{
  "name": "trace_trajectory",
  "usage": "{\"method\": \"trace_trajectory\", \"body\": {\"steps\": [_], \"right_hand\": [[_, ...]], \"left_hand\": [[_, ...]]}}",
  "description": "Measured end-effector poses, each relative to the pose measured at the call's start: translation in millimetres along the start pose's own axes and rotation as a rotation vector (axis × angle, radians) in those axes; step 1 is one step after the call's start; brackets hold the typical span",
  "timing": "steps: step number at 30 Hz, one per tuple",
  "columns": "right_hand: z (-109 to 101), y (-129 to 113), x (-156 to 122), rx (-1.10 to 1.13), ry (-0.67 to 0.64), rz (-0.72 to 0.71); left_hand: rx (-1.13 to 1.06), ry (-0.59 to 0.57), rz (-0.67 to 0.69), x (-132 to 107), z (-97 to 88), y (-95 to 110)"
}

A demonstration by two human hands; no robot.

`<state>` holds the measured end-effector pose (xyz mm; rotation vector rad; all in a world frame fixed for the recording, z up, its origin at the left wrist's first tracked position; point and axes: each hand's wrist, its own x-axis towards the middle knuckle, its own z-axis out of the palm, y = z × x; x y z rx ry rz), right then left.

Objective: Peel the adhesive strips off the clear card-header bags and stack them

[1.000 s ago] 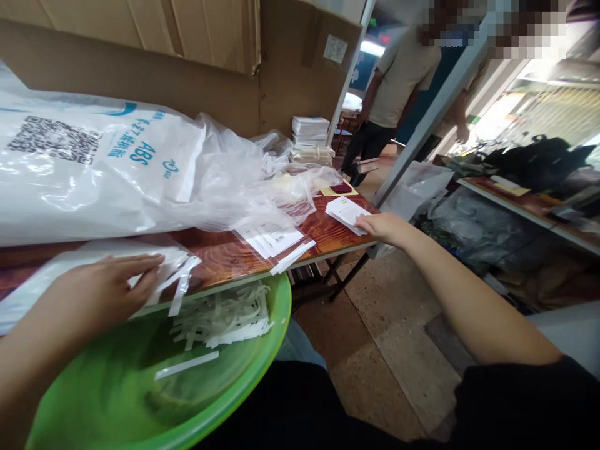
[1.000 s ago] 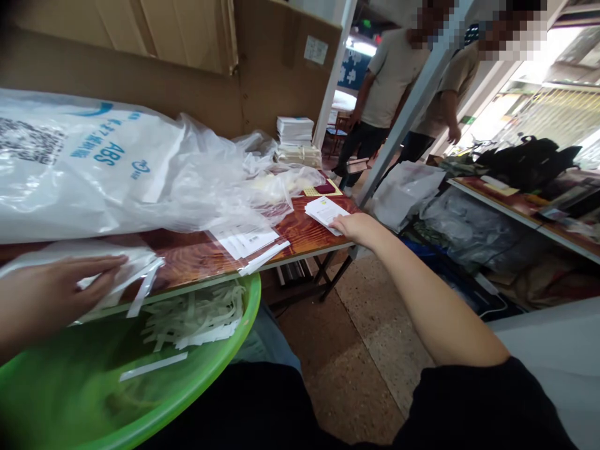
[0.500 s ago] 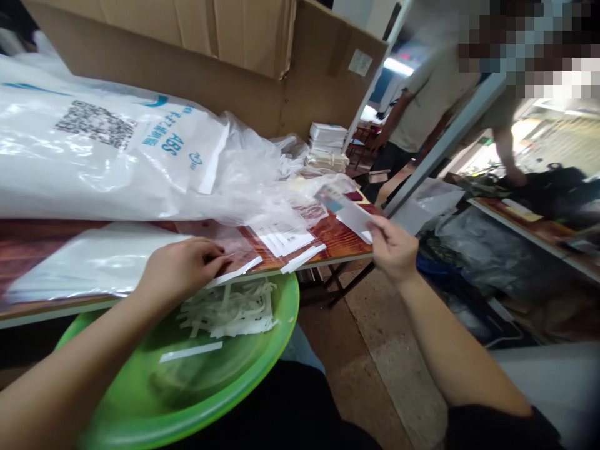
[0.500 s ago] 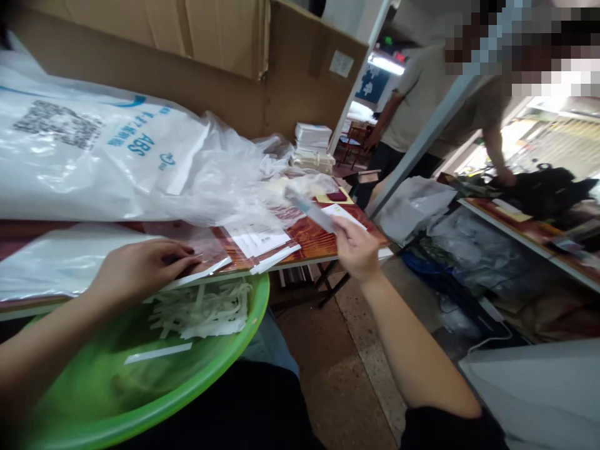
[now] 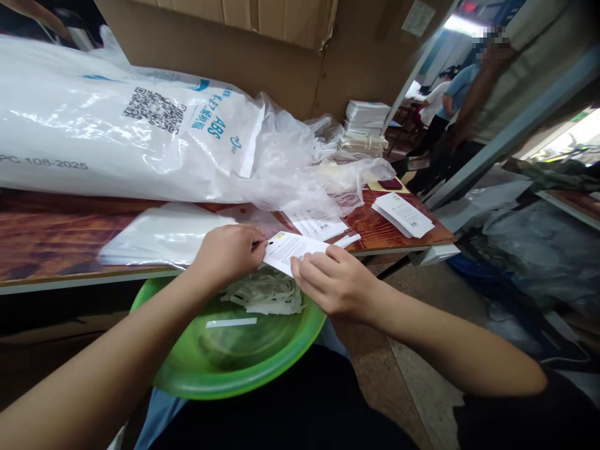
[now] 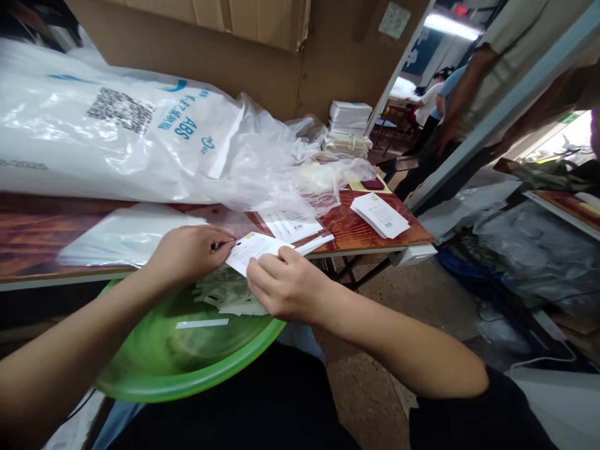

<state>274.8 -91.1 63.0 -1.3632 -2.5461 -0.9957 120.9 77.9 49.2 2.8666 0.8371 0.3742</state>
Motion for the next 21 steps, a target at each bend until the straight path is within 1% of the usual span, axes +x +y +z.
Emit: {"method": "trace_trajectory", "body": {"steps": [3, 5, 8, 10, 12, 15, 17, 18, 21], "right_hand": [[12, -7, 12, 0.039, 0.053, 0.078], [20, -8, 18, 0.086, 0.126, 0.148], [29, -4, 23, 0.275, 0.208, 0.262], [32, 0, 26, 0.406, 0.206, 0.322], [37, 4, 32, 0.481, 0.179, 0.369], [47, 8, 42, 0.487, 0.127, 0.405], [55, 9, 49, 0.509, 0.117, 0.431], [59, 8, 51, 0.548, 0.126, 0.466], [62, 7, 53, 0.659, 0.181, 0.649]], "left_hand": [[-0.018, 0.019, -0.001, 1, -2.8, 4], [-0.053, 0.032, -0.006, 1, -4.8, 4], [-0.141, 0.035, -0.014, 1, -7.6, 0], [-0.2, 0.049, -0.024, 0, -10.0, -1], [-0.269, 0.051, -0.031, 0, -13.2, -2], [-0.367, 0.033, -0.015, -1, -18.3, -1], [-0.397, 0.042, -0.004, -1, -20.3, -2], [-0.404, 0.051, -0.002, -1, -20.6, -2], [-0.384, 0.069, 0.023, -2, -17.7, -4]]}}
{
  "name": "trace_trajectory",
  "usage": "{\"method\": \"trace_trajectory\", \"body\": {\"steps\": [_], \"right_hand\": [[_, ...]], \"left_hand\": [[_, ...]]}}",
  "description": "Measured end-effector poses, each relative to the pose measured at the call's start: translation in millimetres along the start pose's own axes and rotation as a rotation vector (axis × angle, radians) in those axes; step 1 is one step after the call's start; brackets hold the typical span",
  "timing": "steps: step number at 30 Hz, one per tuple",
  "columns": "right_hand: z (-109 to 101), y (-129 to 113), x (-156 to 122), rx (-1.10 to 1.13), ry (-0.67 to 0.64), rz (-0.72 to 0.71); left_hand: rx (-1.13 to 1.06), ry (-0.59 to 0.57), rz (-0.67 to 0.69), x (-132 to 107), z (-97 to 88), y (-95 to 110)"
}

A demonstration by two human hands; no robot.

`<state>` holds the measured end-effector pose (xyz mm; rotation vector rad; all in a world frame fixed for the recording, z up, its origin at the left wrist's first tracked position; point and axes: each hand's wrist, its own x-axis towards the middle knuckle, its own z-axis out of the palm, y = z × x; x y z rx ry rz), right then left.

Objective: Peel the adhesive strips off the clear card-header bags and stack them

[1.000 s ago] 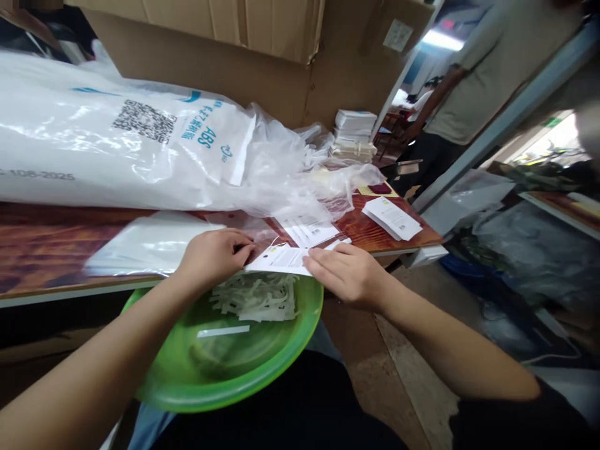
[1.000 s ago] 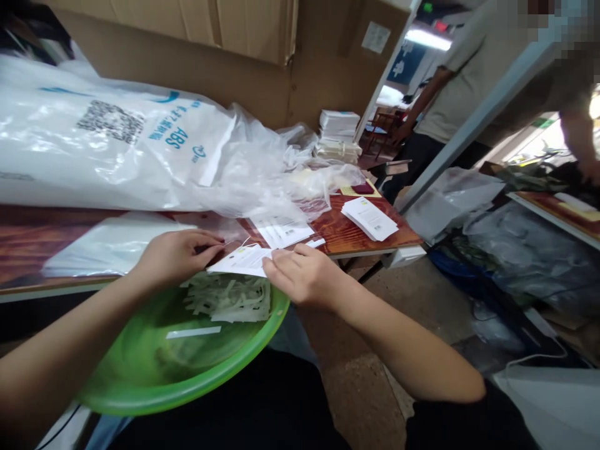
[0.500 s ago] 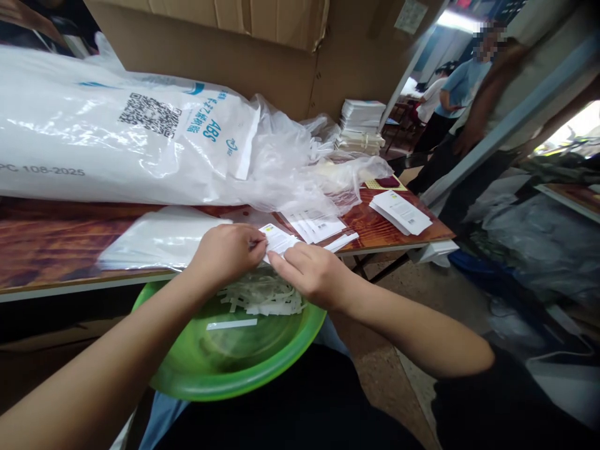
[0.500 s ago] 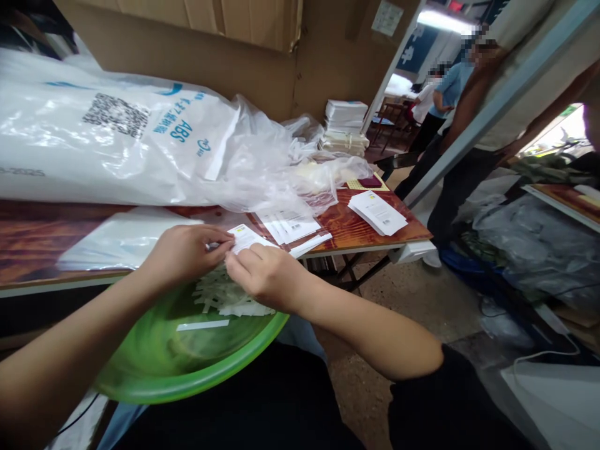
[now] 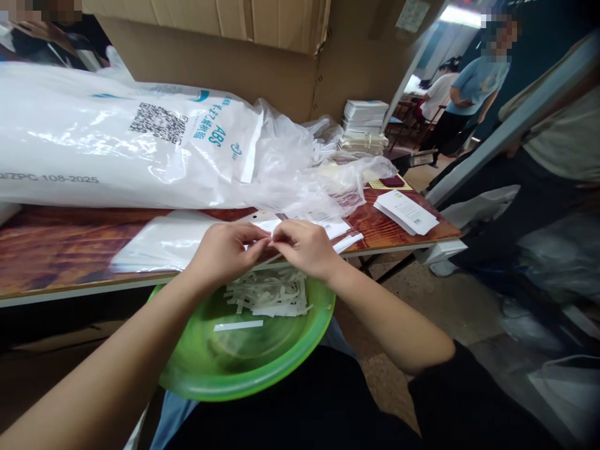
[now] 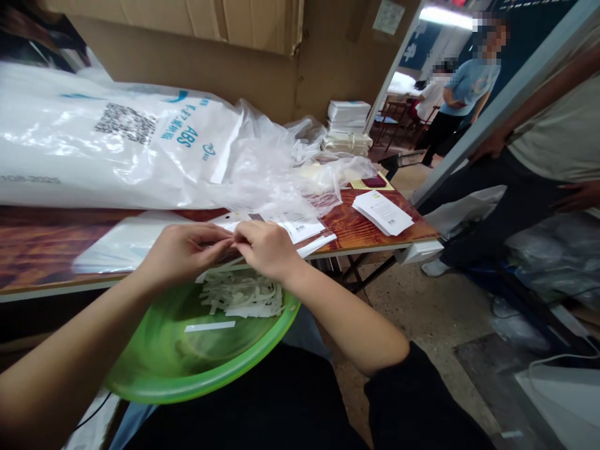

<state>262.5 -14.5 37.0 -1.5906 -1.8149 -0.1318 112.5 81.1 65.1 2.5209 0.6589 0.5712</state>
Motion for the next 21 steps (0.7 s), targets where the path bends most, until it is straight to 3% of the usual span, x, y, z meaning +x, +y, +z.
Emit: {"method": "trace_trajectory", "body": {"steps": [5, 8, 11, 16, 21], "right_hand": [[-19, 16, -4, 0.007, -0.037, 0.058], [-29, 38, -7, -0.171, -0.033, 0.265], [-23, 53, -10, -0.371, -0.067, 0.347], [-4, 57, -11, -0.371, -0.148, 0.399], [-6, 66, -11, -0.39, -0.165, 0.509]], "left_hand": [[0.176, 0.015, 0.085, -4, 11.3, -5], [0.264, 0.065, 0.096, -7, 17.1, -9], [0.305, 0.069, 0.118, -10, 20.4, -14], [0.295, -0.019, 0.166, -10, 23.2, -21], [0.22, -0.052, 0.223, -6, 26.2, -26]]}}
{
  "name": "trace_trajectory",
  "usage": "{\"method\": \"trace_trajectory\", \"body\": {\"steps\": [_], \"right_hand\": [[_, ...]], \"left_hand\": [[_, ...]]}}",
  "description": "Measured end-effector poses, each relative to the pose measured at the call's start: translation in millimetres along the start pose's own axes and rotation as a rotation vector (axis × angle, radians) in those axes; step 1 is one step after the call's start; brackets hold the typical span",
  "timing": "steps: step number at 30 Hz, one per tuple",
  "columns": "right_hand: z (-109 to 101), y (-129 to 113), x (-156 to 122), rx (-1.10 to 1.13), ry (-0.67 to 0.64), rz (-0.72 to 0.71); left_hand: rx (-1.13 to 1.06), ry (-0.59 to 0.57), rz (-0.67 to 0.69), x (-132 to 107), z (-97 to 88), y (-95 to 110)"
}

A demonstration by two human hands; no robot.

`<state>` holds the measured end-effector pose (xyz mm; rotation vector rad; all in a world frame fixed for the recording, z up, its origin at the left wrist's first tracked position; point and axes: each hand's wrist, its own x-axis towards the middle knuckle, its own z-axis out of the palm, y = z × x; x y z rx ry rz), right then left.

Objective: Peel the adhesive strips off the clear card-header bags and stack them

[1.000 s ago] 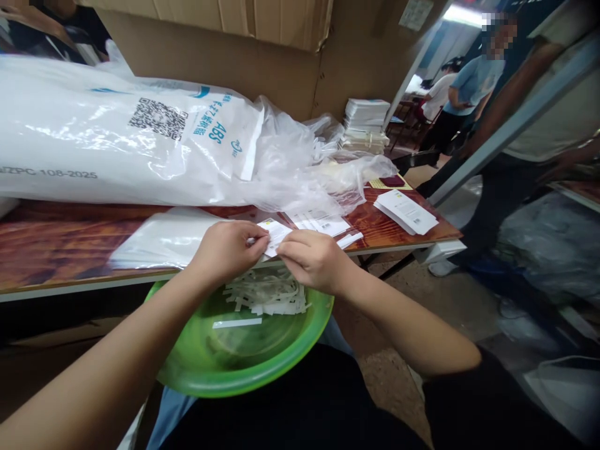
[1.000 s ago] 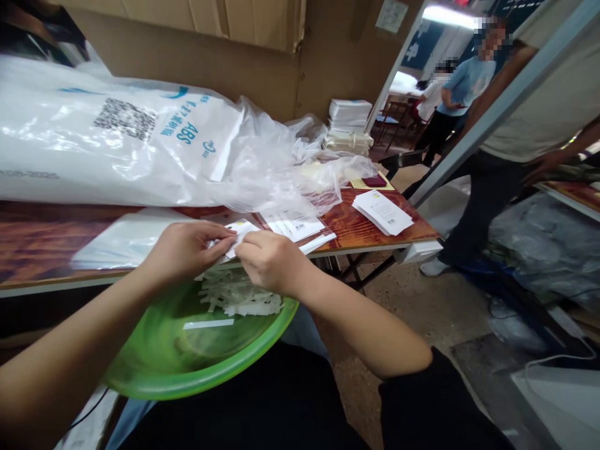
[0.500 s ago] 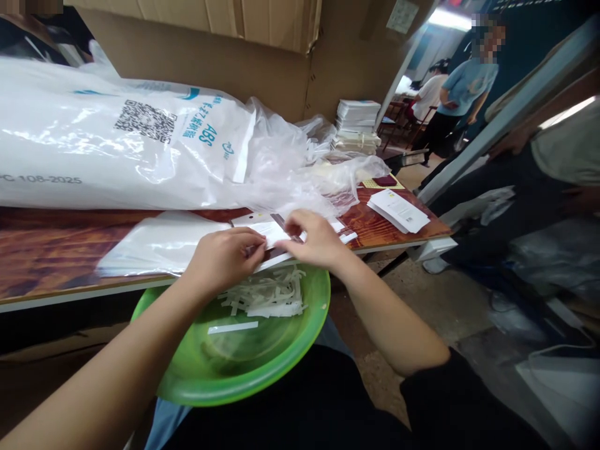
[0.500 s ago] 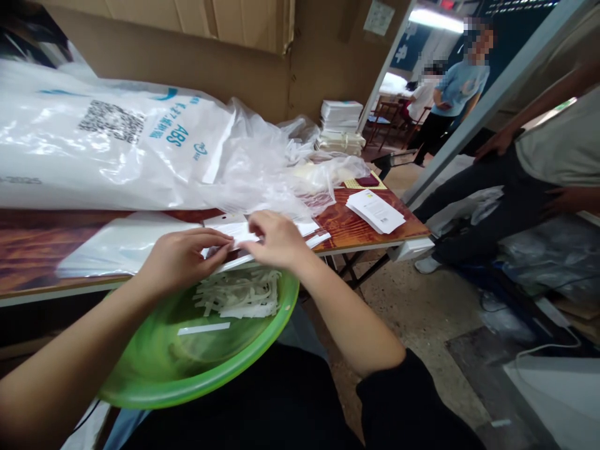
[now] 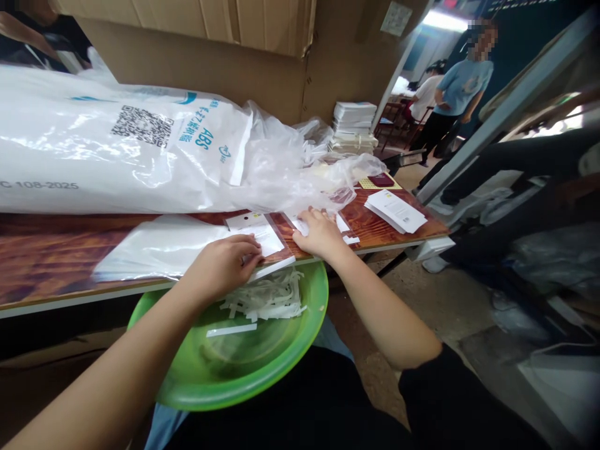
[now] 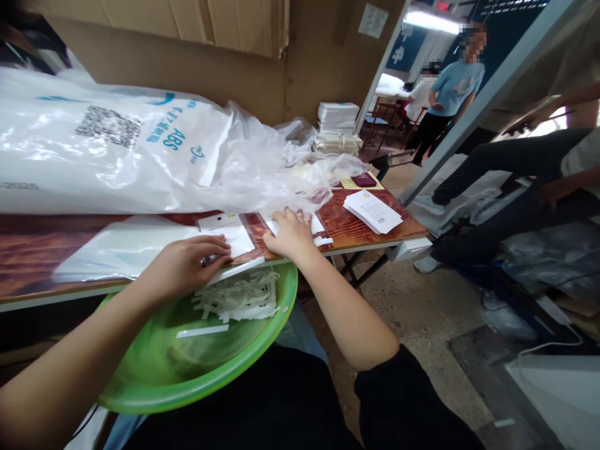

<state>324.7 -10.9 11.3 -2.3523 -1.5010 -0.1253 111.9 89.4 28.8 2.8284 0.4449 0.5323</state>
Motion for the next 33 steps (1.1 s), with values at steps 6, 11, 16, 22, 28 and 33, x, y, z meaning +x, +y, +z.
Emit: {"method": "trace_trajectory", "body": {"steps": [6, 11, 16, 22, 28, 33], "right_hand": [[-19, 29, -15, 0.061, 0.095, 0.011], [-91, 119, -19, 0.194, 0.374, 0.406], [-148, 193, -2, 0.445, -0.171, 0.819], [-145, 202, 15, 0.571, -0.442, 0.957], [-132, 215, 26, 0.677, -0.584, 0.997], [-128, 212, 24, 0.703, -0.497, 0.911]], "left_hand": [[-0.021, -0.012, -0.024, -1, 2.1, -5], [-0.027, -0.001, -0.029, -1, 3.4, -6], [-0.013, -0.001, -0.042, 4, 5.9, -3], [0.0, -0.013, -0.073, 4, 6.9, -2], [-0.009, -0.026, -0.085, 2, 6.0, -1], [-0.02, -0.008, -0.073, 1, 8.0, -3]]}}
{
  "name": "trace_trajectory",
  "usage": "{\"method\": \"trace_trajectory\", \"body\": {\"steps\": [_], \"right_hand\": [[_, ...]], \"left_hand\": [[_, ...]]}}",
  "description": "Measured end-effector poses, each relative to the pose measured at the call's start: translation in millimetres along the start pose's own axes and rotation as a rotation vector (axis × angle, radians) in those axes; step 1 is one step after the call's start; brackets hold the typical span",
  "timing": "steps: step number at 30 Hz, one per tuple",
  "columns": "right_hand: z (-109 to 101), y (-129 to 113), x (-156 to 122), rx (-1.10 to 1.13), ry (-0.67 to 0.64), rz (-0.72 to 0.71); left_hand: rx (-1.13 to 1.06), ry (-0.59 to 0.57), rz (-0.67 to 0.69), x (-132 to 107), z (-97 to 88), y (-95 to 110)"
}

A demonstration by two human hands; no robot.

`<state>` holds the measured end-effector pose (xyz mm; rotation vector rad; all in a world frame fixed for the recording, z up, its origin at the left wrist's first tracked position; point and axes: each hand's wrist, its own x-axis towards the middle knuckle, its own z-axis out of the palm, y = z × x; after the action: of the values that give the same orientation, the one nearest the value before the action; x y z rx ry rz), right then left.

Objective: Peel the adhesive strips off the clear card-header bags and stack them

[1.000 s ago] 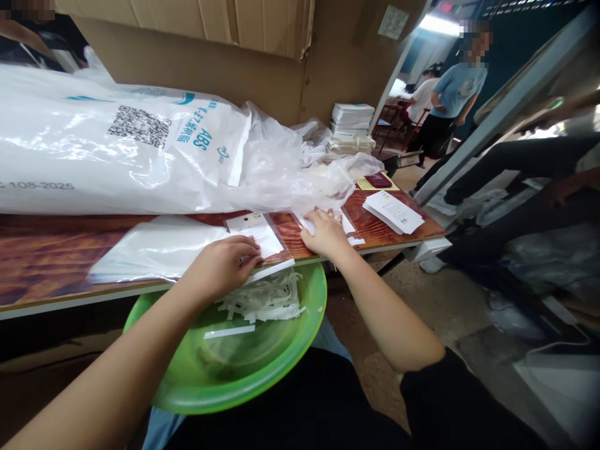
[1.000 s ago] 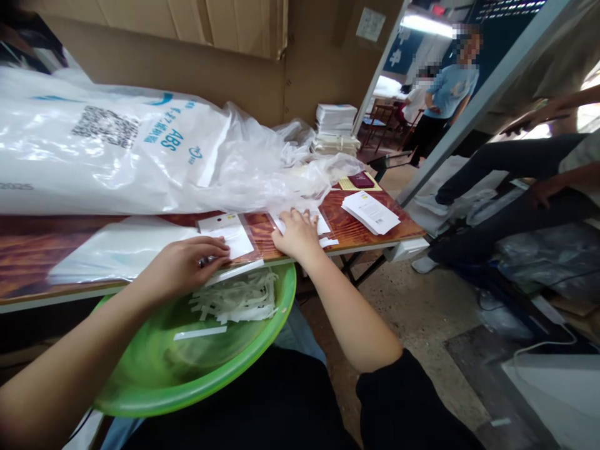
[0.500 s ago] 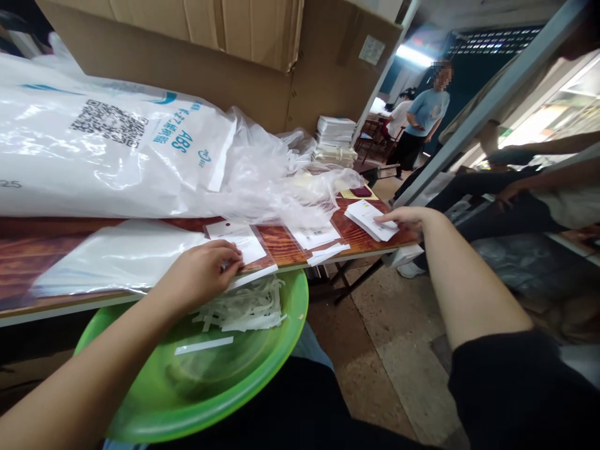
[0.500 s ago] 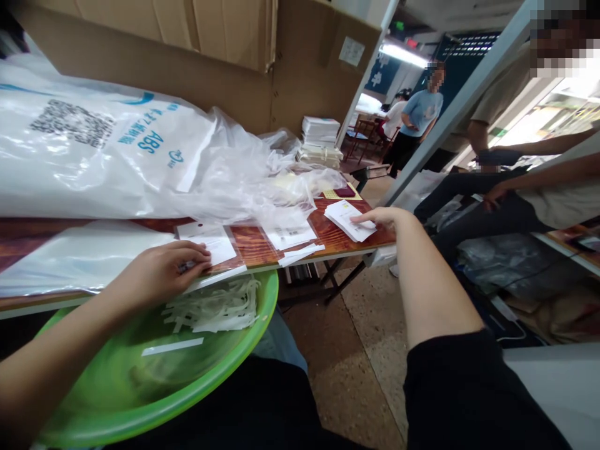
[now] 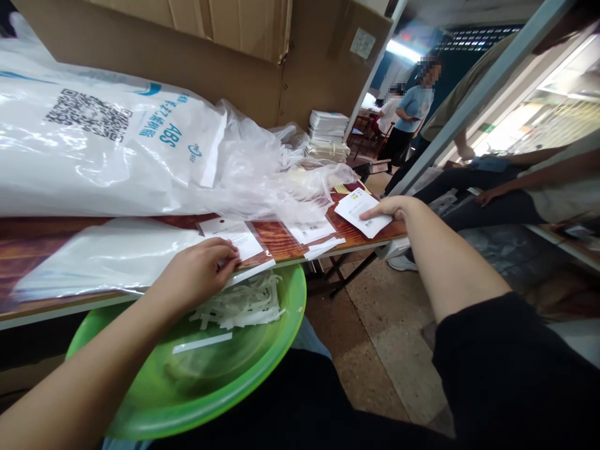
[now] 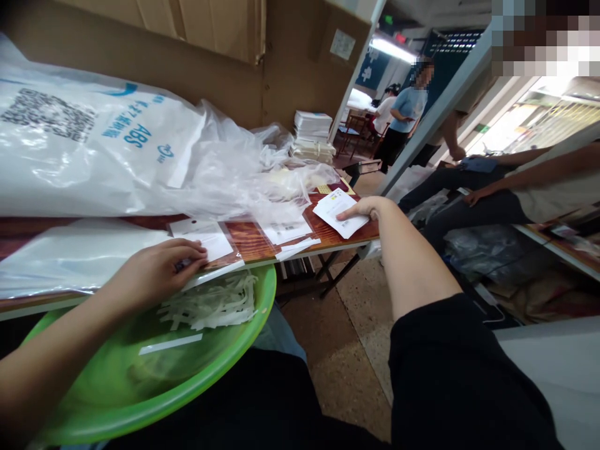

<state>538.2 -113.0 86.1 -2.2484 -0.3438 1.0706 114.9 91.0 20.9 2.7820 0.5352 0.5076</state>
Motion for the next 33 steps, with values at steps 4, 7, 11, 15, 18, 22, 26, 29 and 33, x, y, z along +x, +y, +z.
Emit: {"method": "trace_trajectory", "body": {"steps": [4, 7, 11, 15, 18, 22, 26, 29, 33], "right_hand": [[9, 1, -19, 0.027, 0.054, -0.114], [18, 0, -48, 0.06, 0.049, -0.185], [52, -5, -95, 0.189, -0.112, -0.347], [114, -16, -120, 0.1, -0.37, -0.363], [159, -24, -114, 0.094, -0.472, -0.357], [198, -33, -89, 0.171, -0.397, -0.426], [214, -44, -66, 0.151, -0.275, -0.624], [214, -56, -57, 0.021, -0.235, -0.742], [205, -68, -59, -0.545, 0.015, -0.856]], "left_hand": [[-0.001, 0.014, 0.024, -1, 1.6, -2], [0.0, 0.008, 0.012, -1, 1.1, -2], [0.01, 0.0, -0.005, -3, -0.3, -2], [0.002, 0.009, -0.003, -5, -1.6, -1], [-0.001, 0.019, -0.011, -7, -2.5, -1], [0.019, 0.038, -0.017, -9, -3.2, -4], [0.038, 0.035, -0.008, -10, -5.3, -8], [0.065, 0.015, -0.01, -10, -9.9, -8], [0.146, -0.006, -0.093, -12, -17.5, -4]]}}
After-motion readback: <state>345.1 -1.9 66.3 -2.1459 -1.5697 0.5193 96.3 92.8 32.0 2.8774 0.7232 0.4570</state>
